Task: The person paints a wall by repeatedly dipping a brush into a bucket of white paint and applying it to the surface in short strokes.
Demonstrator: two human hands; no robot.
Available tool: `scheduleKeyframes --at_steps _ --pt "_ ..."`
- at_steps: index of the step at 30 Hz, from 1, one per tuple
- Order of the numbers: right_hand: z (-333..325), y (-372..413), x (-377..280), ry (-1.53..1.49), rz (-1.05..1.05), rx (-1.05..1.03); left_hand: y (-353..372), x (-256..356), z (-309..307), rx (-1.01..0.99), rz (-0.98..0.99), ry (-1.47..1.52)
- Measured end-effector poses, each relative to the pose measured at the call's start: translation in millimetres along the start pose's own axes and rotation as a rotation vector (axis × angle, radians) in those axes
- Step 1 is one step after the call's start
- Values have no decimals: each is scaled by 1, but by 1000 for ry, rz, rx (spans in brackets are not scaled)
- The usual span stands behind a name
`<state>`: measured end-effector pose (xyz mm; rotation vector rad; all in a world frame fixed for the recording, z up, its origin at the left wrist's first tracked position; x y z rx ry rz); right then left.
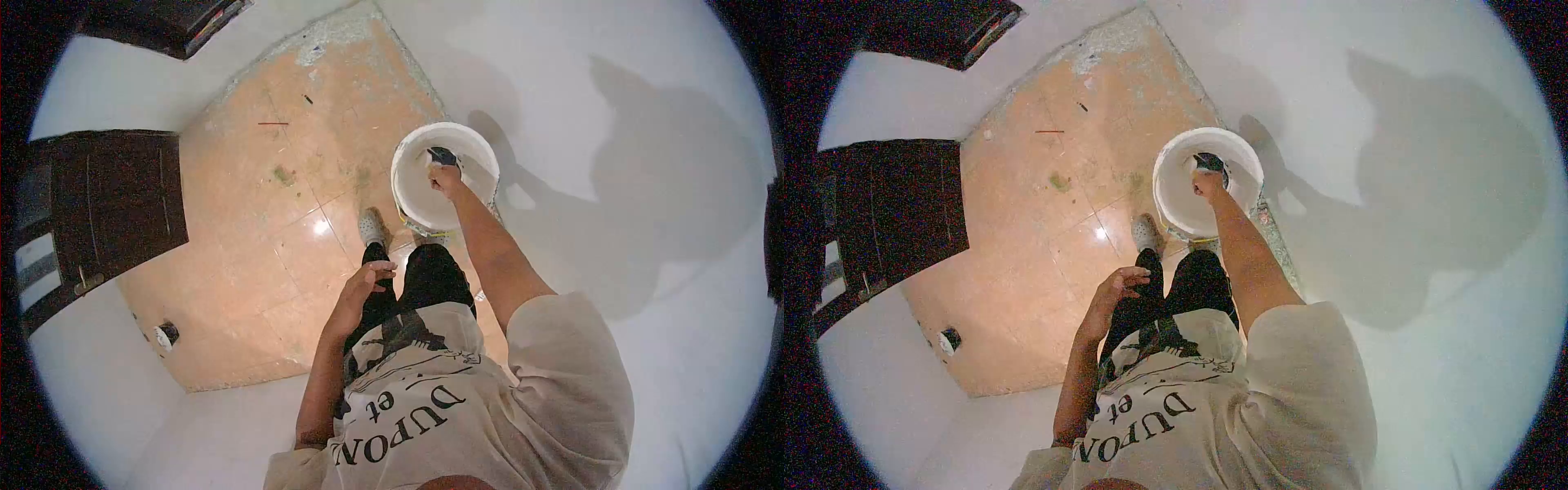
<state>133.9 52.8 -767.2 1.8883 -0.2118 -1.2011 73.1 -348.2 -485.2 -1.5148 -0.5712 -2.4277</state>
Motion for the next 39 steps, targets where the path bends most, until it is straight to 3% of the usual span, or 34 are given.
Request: scheduleKeyframes --at_steps 3,5,6,7,9,10,11,13,14,17,18,19,21,23,25,26,27,31,33,36,39 --pt "24 70 -28 237 -67 -100 1 -1 -1 4 16 -4" --pt "35 81 -17 1010 -22 -276 3 0 -1 2 16 0" --pt "58 91 -14 1684 -373 -452 3 0 -2 3 24 -3" --pt "59 97 -16 1686 -381 -448 5 -1 -1 1 22 16" --pt "47 104 -27 1145 -198 -259 8 -3 -2 0 27 32" --pt "42 104 -28 836 -9 -185 9 -4 -2 -10 32 32" --pt "45 107 -33 836 -18 -184 9 -4 -2 -20 36 33" --pt "45 111 -37 10 52 -224 12 -1 1 -29 39 15" --pt "47 113 -40 -178 -25 -259 13 2 3 -36 28 13" --pt "44 135 -44 -29 -102 -150 14 6 6 -54 39 26" --pt "45 154 -49 205 -224 -231 14 7 7 -67 40 18" --pt "39 145 -43 204 -228 -230 13 8 8 -81 40 11" --pt "33 114 -9 978 -166 -237 9 10 10 -93 42 2" --pt "51 133 -14 1301 -880 -408 7 8 12 -115 31 -11" --pt "48 123 -3 1508 -1017 -251 3 5 13 -118 47 -15" --pt "24 101 8 1141 -432 -290 4 10 16 -129 31 -40" --pt "20 96 8 1132 -438 -276 0 11 16 -142 37 -49" --pt "18 98 2 1066 -805 -280 -5 5 16 -176 26 -138" --pt "-2 159 6 -179 112 -326 -9 4 15 -178 29 -214" --pt "-7 199 8 -472 -35 -618 -20 16 22 -223 45 -375" --pt "-8 248 -3 -425 -179 -602 -36 9 26 -256 -29 -500"
Point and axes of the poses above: each hand's wrist, its own y-axis away from the middle knuckle, its own z-axis out of the palm, x = y × z, the point moved 6 cm from there along -y, towards the middle knuckle, and after that the axes turned 7 degrees about z, right-handed, at the moved point
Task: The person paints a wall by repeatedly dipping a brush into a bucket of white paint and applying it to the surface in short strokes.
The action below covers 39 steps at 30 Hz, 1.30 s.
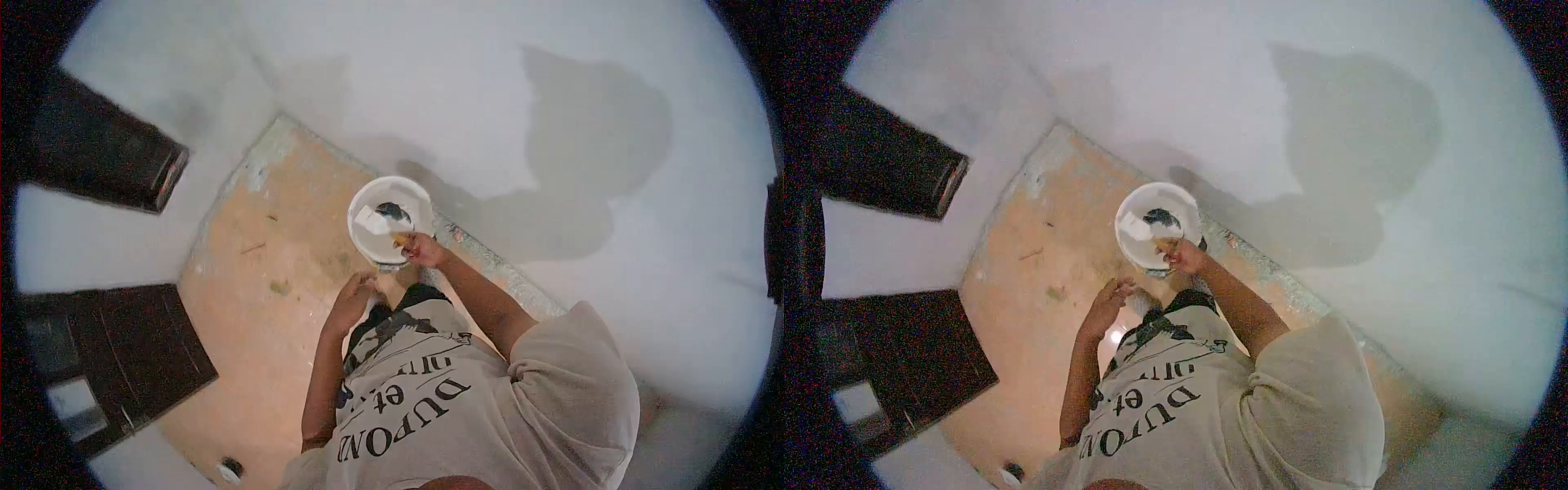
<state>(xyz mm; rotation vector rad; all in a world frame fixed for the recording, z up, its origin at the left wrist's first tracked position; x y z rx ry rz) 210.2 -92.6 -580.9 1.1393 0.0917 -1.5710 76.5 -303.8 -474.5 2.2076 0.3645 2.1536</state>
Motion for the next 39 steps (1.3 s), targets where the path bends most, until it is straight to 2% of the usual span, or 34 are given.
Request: scheduleKeyframes --at_steps 1,2,3,6,8,10,11,13,15,16,18,19,20,22,24,26,27,28,30,31,34,36,38,39 --pt "24 27 -12 22 -25 7 -9 -2 6 -27 18 -25" --pt "34 42 -18 -59 -65 -85 -20 3 9 -54 36 -50" --pt "42 52 -18 -71 -98 -123 -22 16 18 -70 -63 -52" --pt "79 71 -24 -87 -195 -191 -29 32 23 -6 20 -87" --pt "98 89 -29 -99 -264 -206 -38 35 25 -36 39 -159" --pt "114 100 -42 -45 -320 -207 -46 58 33 -27 185 5" --pt "132 110 -58 -113 -436 -246 -53 76 35 -9 185 60" --pt "167 114 -52 -176 -405 -309 -43 65 24 12 190 142" --pt "178 98 -54 -281 -368 -331 -31 94 16 92 294 261" --pt "188 98 -62 -301 -342 -340 -29 107 12 113 268 255" --pt "196 107 -79 -258 -311 -78 -27 129 4 145 200 106" --pt "199 105 -82 -275 -283 -88 -26 150 8 207 235 286" --pt "199 107 -83 -178 -305 -34 -24 153 8 228 209 279" --pt "182 115 -99 38 -432 128 -42 170 12 205 317 -37" --pt "172 120 -86 110 -452 184 -47 179 25 147 307 14" --pt "183 139 -96 355 -765 235 -50 175 35 153 154 99" --pt "185 143 -97 481 -768 253 -54 174 37 197 199 100" --pt "184 143 -97 484 -773 258 -60 171 37 191 204 102" --pt "178 139 -91 544 -722 406 -71 170 37 133 265 12" --pt "191 148 -102 643 -762 450 -70 178 35 152 219 -30" --pt "194 153 -116 732 -810 445 -80 186 28 76 294 -29" --pt "196 162 -128 804 -859 466 -82 194 31 97 298 59" --pt "188 168 -139 801 -844 473 -86 212 39 -4 284 196" --pt "185 174 -148 779 -911 465 -85 217 41 14 203 127"
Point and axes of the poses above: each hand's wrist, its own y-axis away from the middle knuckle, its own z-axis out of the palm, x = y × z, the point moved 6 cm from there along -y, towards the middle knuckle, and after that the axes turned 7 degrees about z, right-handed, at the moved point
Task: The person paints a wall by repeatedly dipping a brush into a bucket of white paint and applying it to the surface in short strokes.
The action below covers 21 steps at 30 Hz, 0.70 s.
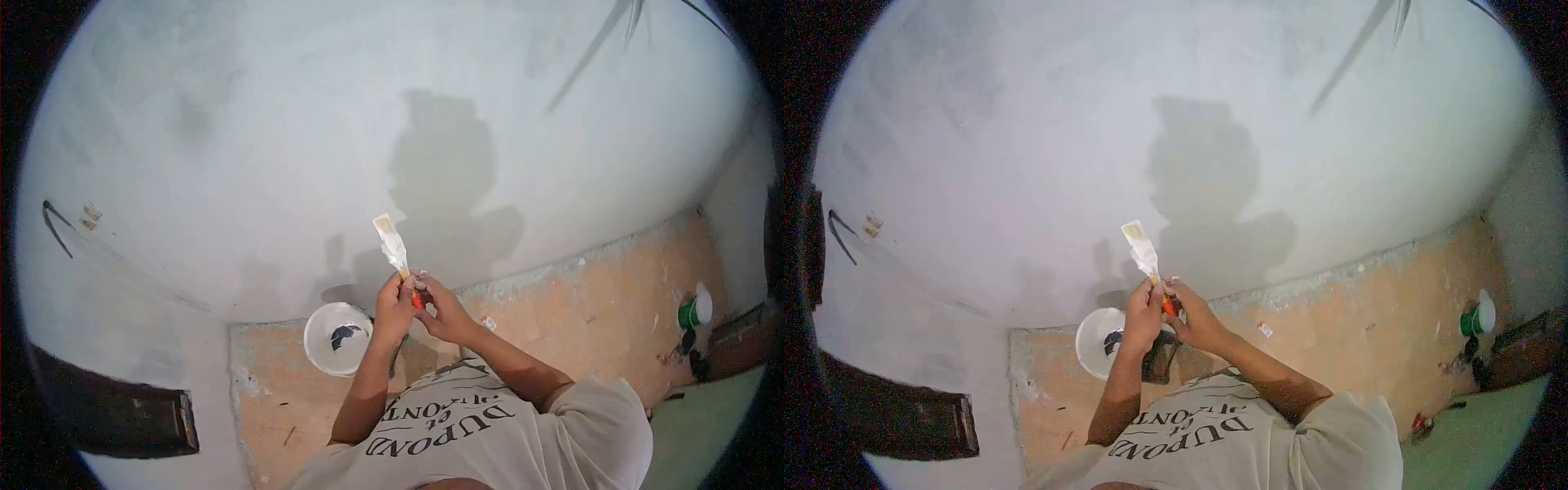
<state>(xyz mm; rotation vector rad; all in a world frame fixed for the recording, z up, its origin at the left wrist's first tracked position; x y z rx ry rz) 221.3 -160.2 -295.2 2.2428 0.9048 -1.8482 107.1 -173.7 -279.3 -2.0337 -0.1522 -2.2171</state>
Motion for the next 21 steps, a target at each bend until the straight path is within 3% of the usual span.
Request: scheduleKeyframes --at_steps 3,4,5,9,11,15,21 --pt "-27 -14 -22 -45 75 -91 -13 9 6 2 147 -103" --pt "-38 -18 -36 -61 52 -65 -12 20 8 -59 11 -98" --pt "-48 -20 -37 -62 52 -74 -18 20 13 -51 10 -96" --pt "-99 -24 -32 -145 91 37 -50 28 41 11 177 -17" --pt "-129 -24 -20 -122 158 87 -61 53 65 -68 236 96" --pt "-166 -27 -5 -230 167 176 -83 91 96 -41 113 254" --pt "-174 -31 -13 -273 183 231 -120 155 127 -59 134 235"
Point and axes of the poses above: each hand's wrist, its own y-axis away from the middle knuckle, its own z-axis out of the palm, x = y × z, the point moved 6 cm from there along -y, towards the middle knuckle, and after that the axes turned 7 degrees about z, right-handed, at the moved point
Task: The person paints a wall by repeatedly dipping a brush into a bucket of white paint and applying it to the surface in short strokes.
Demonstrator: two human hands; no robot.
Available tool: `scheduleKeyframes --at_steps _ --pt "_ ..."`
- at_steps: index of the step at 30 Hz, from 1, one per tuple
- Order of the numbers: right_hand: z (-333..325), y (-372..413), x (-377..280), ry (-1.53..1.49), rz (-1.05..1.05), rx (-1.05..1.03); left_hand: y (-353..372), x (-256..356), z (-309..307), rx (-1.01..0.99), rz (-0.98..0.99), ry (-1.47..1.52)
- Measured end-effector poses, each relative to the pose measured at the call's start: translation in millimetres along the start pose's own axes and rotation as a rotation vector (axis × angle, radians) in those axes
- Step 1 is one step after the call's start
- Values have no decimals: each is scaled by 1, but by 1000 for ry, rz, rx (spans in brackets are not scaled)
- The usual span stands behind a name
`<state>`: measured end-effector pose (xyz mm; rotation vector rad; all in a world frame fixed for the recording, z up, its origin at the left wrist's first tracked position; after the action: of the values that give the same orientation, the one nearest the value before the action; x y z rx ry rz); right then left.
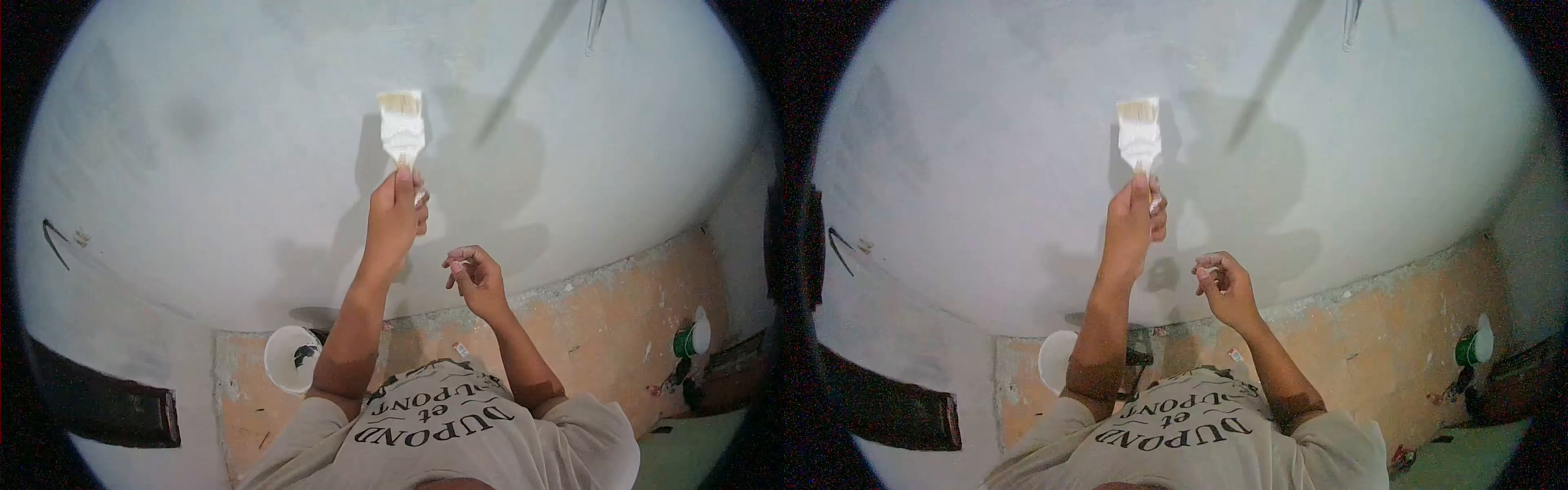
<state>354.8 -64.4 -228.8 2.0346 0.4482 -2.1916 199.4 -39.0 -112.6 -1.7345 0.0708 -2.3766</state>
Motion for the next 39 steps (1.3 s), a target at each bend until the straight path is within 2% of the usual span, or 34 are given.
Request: scheduleKeyframes --at_steps 5,8,10,12,18,20,22,24,26,27,28,31,33,34,36,39 --pt "-6 6 12 -42 -51 65 -40 37 31 -66 149 -72" --pt "-7 15 18 -45 32 106 -61 31 35 -62 92 40" --pt "-7 21 22 -47 75 128 -64 16 30 -4 92 -5" --pt "-7 24 22 -90 100 136 -56 -4 21 62 51 -40" --pt "-11 19 14 -73 189 148 -32 -55 -4 70 -62 -35" --pt "-6 12 8 -65 196 116 -14 -65 -4 -14 -93 67" --pt "8 2 -9 -110 90 31 -1 -75 -6 -31 -60 45" --pt "18 -10 -17 -141 70 10 19 -69 1 -2 -85 -133" --pt "22 -22 -18 -346 134 83 26 -88 2 31 -74 -15" --pt "24 -24 -20 -342 220 135 29 -86 1 48 26 -123" --pt "22 -24 -20 -338 221 133 33 -84 -1 65 126 -232" --pt "25 -25 -21 -217 310 62 37 -85 -7 12 205 -400" --pt "23 -22 -40 -196 210 225 41 -78 -6 -87 241 -411" --pt "21 -25 -44 -191 208 221 44 -78 -7 -84 245 -408" --pt "12 -32 -75 228 -153 340 52 -84 -16 23 162 -237" --pt "-1 -45 -99 376 -281 429 66 -58 -17 -23 138 -180"
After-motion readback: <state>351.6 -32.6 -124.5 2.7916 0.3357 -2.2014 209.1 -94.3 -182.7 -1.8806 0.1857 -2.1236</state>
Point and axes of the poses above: each hand's wrist, its own y-axis away from the middle knuckle, its own z-axis out of the palm, x = y × z, the point moved 6 cm from there along -y, towards the middle knuckle, and after that the axes turned 7 degrees about z, right-handed, at the moved point
